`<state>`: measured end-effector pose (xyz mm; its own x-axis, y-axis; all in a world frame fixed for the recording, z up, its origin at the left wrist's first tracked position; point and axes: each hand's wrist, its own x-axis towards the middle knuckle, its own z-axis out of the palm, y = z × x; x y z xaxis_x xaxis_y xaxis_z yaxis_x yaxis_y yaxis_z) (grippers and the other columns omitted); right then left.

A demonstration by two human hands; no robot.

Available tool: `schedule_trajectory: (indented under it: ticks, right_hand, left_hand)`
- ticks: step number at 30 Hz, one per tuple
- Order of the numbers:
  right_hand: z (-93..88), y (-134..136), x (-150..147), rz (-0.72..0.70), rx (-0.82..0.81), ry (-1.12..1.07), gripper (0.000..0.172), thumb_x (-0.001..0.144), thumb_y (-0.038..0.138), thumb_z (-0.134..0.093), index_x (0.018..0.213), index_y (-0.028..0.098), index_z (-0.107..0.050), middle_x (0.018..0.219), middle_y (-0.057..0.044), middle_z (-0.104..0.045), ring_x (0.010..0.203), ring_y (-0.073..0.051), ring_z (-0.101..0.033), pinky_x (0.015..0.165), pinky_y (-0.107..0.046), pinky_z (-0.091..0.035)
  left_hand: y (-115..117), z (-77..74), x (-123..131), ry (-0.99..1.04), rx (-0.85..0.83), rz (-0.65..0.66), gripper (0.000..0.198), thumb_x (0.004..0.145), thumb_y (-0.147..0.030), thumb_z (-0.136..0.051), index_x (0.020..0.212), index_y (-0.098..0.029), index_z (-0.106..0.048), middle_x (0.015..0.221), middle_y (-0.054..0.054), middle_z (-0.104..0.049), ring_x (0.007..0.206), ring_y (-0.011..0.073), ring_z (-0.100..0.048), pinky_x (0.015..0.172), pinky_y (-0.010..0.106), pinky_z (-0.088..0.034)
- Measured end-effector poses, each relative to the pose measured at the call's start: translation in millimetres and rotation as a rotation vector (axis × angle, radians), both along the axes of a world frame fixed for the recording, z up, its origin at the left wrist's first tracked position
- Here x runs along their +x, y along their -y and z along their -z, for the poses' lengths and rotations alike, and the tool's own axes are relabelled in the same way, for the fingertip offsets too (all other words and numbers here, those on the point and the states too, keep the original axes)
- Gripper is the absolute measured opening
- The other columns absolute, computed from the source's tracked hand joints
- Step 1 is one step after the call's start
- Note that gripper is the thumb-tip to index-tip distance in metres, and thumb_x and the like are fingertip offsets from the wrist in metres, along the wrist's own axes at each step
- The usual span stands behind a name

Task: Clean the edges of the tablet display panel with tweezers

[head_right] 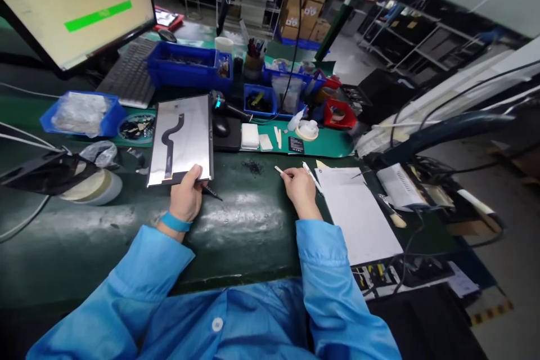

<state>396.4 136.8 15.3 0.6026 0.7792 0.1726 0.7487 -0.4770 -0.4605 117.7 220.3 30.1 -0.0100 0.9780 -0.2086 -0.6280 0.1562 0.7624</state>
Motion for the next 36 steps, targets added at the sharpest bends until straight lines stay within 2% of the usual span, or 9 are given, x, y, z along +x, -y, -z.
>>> schedule_trajectory:
  ticks: [5,10,12,17,22,25,29,33,36]
  right_hand:
    - [2.2,7,-17,0.012,0.049,-0.029,0.022,0.089,0.037,-0.060,0.088,0.018,-0.070,0.085,-0.010,-0.070,0.078,-0.024,-0.064,0.078,-0.040,-0.051]
    - [-1.3,13,-76,-0.083,0.524,-0.482,0.031,0.092,0.043,-0.062,0.112,0.019,-0.061,0.091,-0.007,-0.069,0.073,-0.020,-0.065,0.067,-0.034,-0.054]
    - [-0.8,17,-102,-0.185,0.577,-0.610,0.035,0.091,0.039,-0.066,0.120,0.022,-0.060,0.093,-0.004,-0.069,0.070,-0.018,-0.065,0.065,-0.032,-0.054]
    - [-1.4,26,-128,-0.430,0.360,-0.426,0.014,0.095,0.034,-0.062,0.102,0.023,-0.068,0.097,-0.006,-0.072,0.077,-0.020,-0.067,0.076,-0.035,-0.055]
    - [-8.0,33,-124,-0.462,0.243,-0.333,0.022,0.102,0.033,-0.049,0.109,0.023,-0.068,0.102,-0.007,-0.074,0.090,-0.022,-0.070,0.082,-0.035,-0.052]
    - [-9.6,35,-131,-0.552,-0.019,-0.241,0.017,0.095,0.035,-0.063,0.104,0.024,-0.072,0.090,-0.005,-0.075,0.080,-0.022,-0.068,0.072,-0.031,-0.048]
    - [-11.9,32,-144,-0.539,-0.292,-0.150,0.011,0.085,0.034,-0.076,0.090,0.024,-0.072,0.066,0.001,-0.067,0.059,-0.017,-0.059,0.056,-0.028,-0.036]
    - [-15.3,29,-148,-0.581,-0.330,-0.130,0.010,0.086,0.027,-0.072,0.078,0.024,-0.069,0.064,0.002,-0.066,0.055,-0.016,-0.057,0.054,-0.028,-0.034]
    - [-13.5,31,-149,-0.615,-0.249,-0.051,0.009,0.087,0.021,-0.068,0.078,0.022,-0.067,0.080,-0.003,-0.071,0.070,-0.019,-0.064,0.063,-0.028,-0.041]
  left_hand:
    - [-2,7.4,1,-0.009,0.045,-0.001,0.035,0.064,-0.038,-0.087,0.090,-0.020,-0.071,0.098,0.002,-0.069,0.084,0.0139,-0.062,0.063,0.023,-0.048]
    - [-2,12.8,-1,-0.079,0.084,0.006,0.043,0.067,-0.042,-0.088,0.102,-0.022,-0.073,0.104,0.003,-0.070,0.083,0.0154,-0.063,0.062,0.025,-0.050]
    - [-2,13.3,-2,-0.102,0.102,-0.001,0.042,0.069,-0.043,-0.087,0.103,-0.022,-0.073,0.106,0.003,-0.071,0.082,0.0152,-0.063,0.061,0.025,-0.050]
    - [-3,12.4,-3,-0.107,0.081,-0.043,0.040,0.071,-0.042,-0.086,0.105,-0.025,-0.074,0.110,0.002,-0.072,0.086,0.0147,-0.064,0.062,0.023,-0.050]
    - [-3,12.1,-2,-0.099,0.086,-0.050,0.039,0.070,-0.042,-0.087,0.102,-0.024,-0.074,0.106,0.002,-0.071,0.082,0.0131,-0.061,0.057,0.021,-0.045]
    - [-2,11.8,-1,-0.092,0.089,-0.033,0.036,0.071,-0.043,-0.086,0.096,-0.022,-0.073,0.094,0.002,-0.069,0.073,0.0114,-0.057,0.056,0.021,-0.043]
    - [-2,13.2,-1,-0.102,0.103,-0.012,0.035,0.072,-0.045,-0.085,0.093,-0.019,-0.073,0.086,0.001,-0.067,0.069,0.0112,-0.055,0.057,0.022,-0.045]
    - [-4,15.5,-2,-0.111,0.112,-0.029,0.032,0.073,-0.043,-0.085,0.089,-0.019,-0.073,0.091,0.004,-0.071,0.081,0.0155,-0.063,0.069,0.026,-0.051]
    - [-5,15.2,-2,-0.095,0.123,-0.040,0.033,0.073,-0.043,-0.085,0.094,-0.020,-0.073,0.102,0.005,-0.073,0.094,0.0183,-0.066,0.079,0.028,-0.053]
